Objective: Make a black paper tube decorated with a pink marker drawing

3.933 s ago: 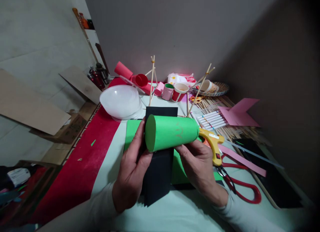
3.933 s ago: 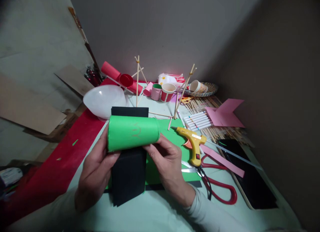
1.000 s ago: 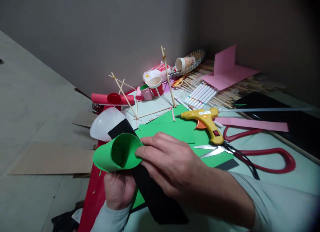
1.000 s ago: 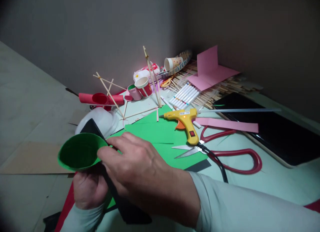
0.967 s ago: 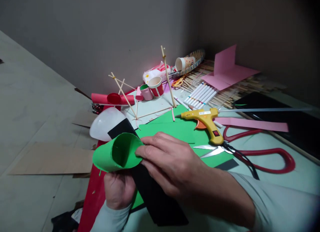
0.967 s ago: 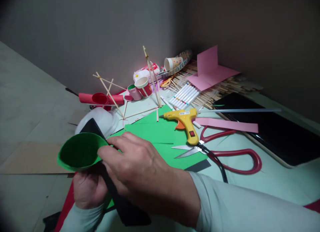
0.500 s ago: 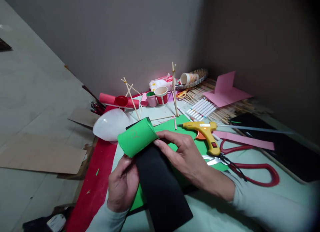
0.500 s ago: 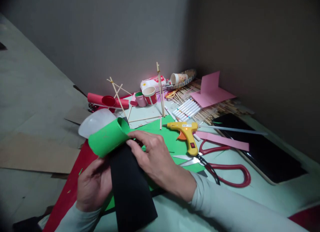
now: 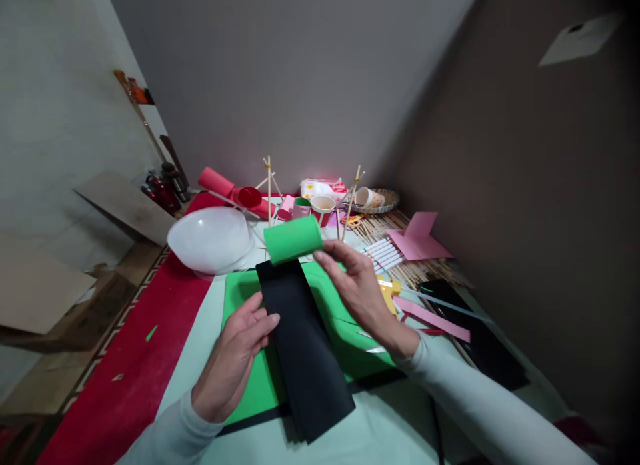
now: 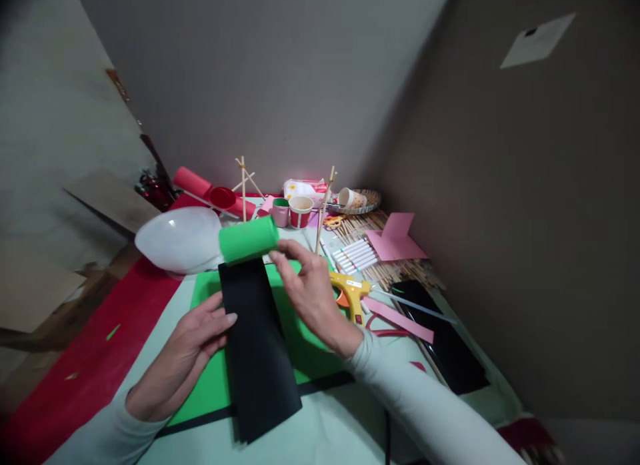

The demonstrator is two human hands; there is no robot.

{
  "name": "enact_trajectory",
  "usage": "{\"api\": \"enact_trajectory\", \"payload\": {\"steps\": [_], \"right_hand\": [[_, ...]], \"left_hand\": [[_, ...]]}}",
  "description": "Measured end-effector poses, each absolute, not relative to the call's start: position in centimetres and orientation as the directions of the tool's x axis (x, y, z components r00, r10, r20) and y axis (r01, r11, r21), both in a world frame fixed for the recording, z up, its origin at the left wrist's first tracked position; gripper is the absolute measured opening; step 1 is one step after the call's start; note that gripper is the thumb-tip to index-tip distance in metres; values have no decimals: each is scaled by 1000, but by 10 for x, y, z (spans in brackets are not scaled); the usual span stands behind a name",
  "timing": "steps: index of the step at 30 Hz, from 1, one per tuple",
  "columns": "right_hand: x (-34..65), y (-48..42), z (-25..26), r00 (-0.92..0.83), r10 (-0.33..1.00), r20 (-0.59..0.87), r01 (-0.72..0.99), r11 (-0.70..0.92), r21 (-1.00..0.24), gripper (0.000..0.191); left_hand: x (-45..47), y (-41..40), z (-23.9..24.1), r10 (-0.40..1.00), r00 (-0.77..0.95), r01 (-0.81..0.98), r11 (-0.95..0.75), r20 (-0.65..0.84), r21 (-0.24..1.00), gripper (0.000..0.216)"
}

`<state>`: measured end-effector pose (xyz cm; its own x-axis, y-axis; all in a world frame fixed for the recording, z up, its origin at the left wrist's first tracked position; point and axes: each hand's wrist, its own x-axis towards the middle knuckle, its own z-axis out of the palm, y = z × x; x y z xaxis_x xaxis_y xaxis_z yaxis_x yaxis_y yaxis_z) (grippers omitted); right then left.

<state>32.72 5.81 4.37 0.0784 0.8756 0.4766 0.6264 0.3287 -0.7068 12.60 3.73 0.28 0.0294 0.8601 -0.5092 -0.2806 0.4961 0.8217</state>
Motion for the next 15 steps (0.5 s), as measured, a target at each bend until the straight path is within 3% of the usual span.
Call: {"api": "enact_trajectory", "payload": {"steps": [3,7,11,15], "right_hand": [[342,99,56,55,881,471,775,259,-576,27],[348,158,51,-44,945,325,909,173,-379,19],[340,195,36,-108,973,204,965,152,-212,36],[329,212,30,-131,976,172,979,155,-133,38]], "left_hand": [[124,40,3,848,6,-329,502,-530,800,69],[120,46,4,855,-9,-380,476,-518,793,65],[118,52,0,860,-46,-412,447,-508,794,60],[118,54,-2,878,-47,-414,416,-476,809,57]]}}
